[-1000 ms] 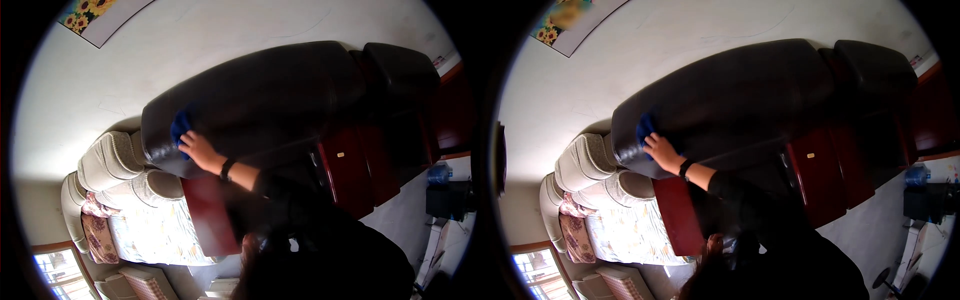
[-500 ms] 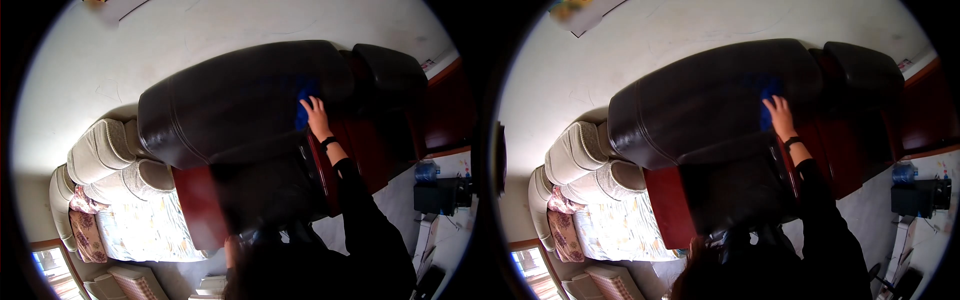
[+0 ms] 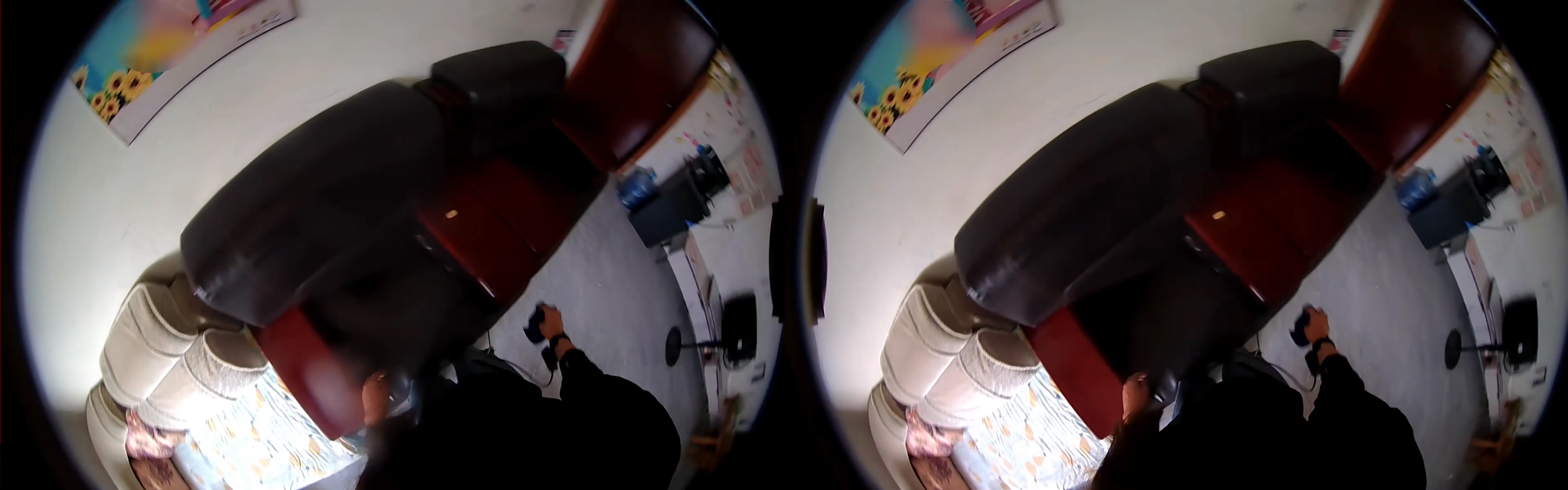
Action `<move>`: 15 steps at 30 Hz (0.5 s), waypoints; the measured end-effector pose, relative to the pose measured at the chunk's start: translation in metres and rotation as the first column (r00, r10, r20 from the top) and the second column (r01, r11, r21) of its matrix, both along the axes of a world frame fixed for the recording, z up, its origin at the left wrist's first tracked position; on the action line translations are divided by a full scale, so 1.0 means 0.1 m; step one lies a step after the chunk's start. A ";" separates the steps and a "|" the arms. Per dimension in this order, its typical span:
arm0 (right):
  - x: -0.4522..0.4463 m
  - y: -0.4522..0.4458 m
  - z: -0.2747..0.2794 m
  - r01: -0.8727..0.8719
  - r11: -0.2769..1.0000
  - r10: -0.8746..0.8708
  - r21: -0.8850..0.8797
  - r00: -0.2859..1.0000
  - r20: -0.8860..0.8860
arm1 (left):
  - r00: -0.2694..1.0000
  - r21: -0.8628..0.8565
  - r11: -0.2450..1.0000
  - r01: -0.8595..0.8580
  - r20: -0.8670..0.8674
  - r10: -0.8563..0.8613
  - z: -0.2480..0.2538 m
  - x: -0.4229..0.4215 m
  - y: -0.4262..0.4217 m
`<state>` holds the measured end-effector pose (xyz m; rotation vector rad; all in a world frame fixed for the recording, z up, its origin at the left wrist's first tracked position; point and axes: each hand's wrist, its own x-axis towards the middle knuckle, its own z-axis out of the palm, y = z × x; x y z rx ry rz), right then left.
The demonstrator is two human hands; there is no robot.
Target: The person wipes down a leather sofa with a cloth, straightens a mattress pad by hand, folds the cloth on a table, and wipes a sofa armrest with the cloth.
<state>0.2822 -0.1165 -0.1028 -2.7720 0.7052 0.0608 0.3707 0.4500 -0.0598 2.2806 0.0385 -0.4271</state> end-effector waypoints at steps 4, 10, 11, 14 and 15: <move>-2.10 0.04 0.25 0.619 0.769 -0.630 -0.159 0.694 -0.349 | 0.974 0.068 0.974 0.216 0.055 -0.220 0.06 0.21 -0.21; -4.16 0.31 -0.03 0.937 0.265 -0.940 -0.227 0.198 -0.279 | 0.828 0.215 0.844 0.492 0.185 -0.530 0.20 0.48 -1.04; -4.30 0.36 -0.19 0.949 0.262 -0.942 -0.173 0.214 -0.257 | 0.832 0.225 0.847 0.481 0.188 -0.522 0.21 0.47 -1.21; -4.70 0.20 -0.50 0.962 0.273 -0.949 -0.026 0.265 -0.171 | 0.818 0.111 0.863 0.493 0.278 -0.503 0.27 0.13 -1.96; -4.73 0.11 -0.57 0.963 0.269 -0.953 0.028 0.270 -0.137 | 0.778 0.055 0.831 0.554 0.323 -0.540 0.28 0.02 -2.25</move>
